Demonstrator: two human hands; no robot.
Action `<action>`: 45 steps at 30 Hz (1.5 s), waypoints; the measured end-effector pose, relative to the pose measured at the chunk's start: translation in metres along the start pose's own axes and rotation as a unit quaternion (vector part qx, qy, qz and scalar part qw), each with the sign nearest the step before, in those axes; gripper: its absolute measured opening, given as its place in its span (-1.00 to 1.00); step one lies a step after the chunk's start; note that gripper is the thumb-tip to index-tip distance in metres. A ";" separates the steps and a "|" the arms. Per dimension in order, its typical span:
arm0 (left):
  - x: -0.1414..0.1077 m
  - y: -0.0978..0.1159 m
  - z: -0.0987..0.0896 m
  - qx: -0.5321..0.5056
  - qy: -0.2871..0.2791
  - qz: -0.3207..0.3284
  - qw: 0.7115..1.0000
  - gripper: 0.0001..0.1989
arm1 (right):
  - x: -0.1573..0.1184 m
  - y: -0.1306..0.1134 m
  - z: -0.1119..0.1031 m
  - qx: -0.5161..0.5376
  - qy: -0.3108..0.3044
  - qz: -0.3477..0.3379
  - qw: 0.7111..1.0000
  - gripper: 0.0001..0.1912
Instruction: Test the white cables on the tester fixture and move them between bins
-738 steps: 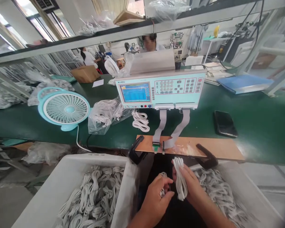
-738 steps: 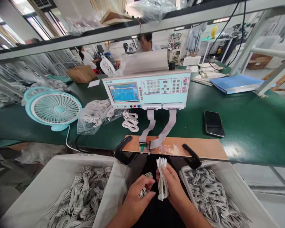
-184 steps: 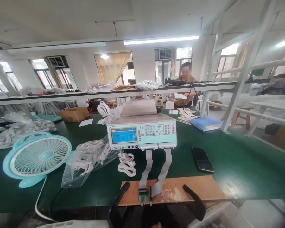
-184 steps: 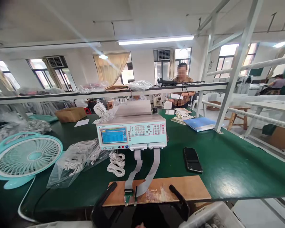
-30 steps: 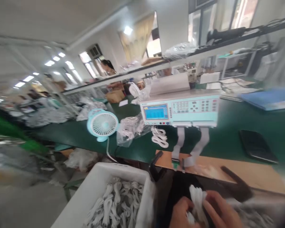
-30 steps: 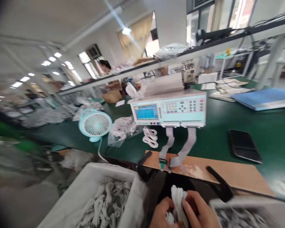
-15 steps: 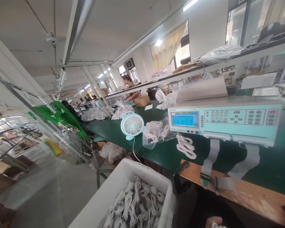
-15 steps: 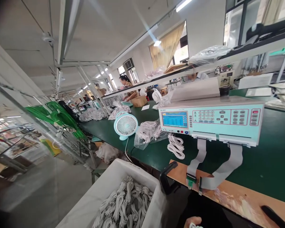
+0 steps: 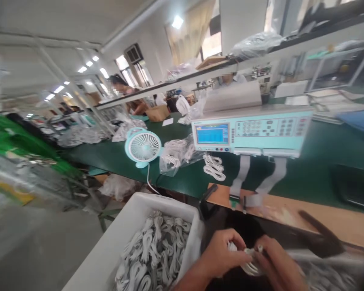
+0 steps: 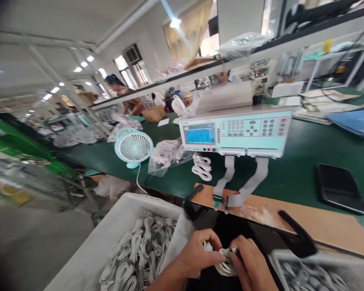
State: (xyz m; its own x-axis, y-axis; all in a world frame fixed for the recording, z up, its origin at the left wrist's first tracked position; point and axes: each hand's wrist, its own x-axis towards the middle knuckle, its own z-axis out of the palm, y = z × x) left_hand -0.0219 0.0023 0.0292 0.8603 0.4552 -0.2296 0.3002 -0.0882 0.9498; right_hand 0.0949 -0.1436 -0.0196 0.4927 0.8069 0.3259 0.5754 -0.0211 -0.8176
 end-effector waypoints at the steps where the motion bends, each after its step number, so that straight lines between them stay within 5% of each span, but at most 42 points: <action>1: 0.003 0.002 -0.001 -0.001 -0.019 0.005 1.000 -0.68 | 0.005 -0.004 -0.003 -0.030 -0.009 -0.024 0.999 -0.83; 7: 0.028 -0.002 0.004 -0.018 -0.045 -0.050 0.998 -0.85 | 0.026 -0.002 0.003 -0.085 0.026 -0.038 0.995 -0.82; 13: 0.042 -0.022 0.020 -0.140 0.058 -0.078 0.985 -0.76 | 0.039 0.015 0.018 0.117 0.074 0.150 0.979 -0.75; 21: 0.049 -0.038 0.022 -0.271 0.081 -0.120 0.952 -0.59 | 0.052 0.021 0.030 0.248 0.112 0.203 0.941 -0.65; 36: 0.056 -0.035 0.007 -0.124 0.026 -0.071 0.989 -0.68 | 0.055 0.012 0.026 0.261 0.113 0.223 0.932 -0.64; 41: 0.061 -0.032 -0.007 -0.093 -0.063 -0.051 0.992 -0.68 | 0.059 0.009 0.029 0.391 0.092 0.310 0.862 -0.64; 45: 0.066 -0.034 -0.007 -0.120 -0.008 -0.035 0.992 -0.70 | 0.062 0.008 0.034 0.435 0.128 0.331 0.828 -0.67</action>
State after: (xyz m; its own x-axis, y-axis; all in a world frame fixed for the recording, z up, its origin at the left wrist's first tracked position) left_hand 0.0219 0.0420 -0.0170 0.8477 0.4389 -0.2980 0.2542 0.1570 0.9543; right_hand 0.1079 -0.0735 -0.0226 0.6976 0.6349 -0.3322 -0.5092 0.1131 -0.8532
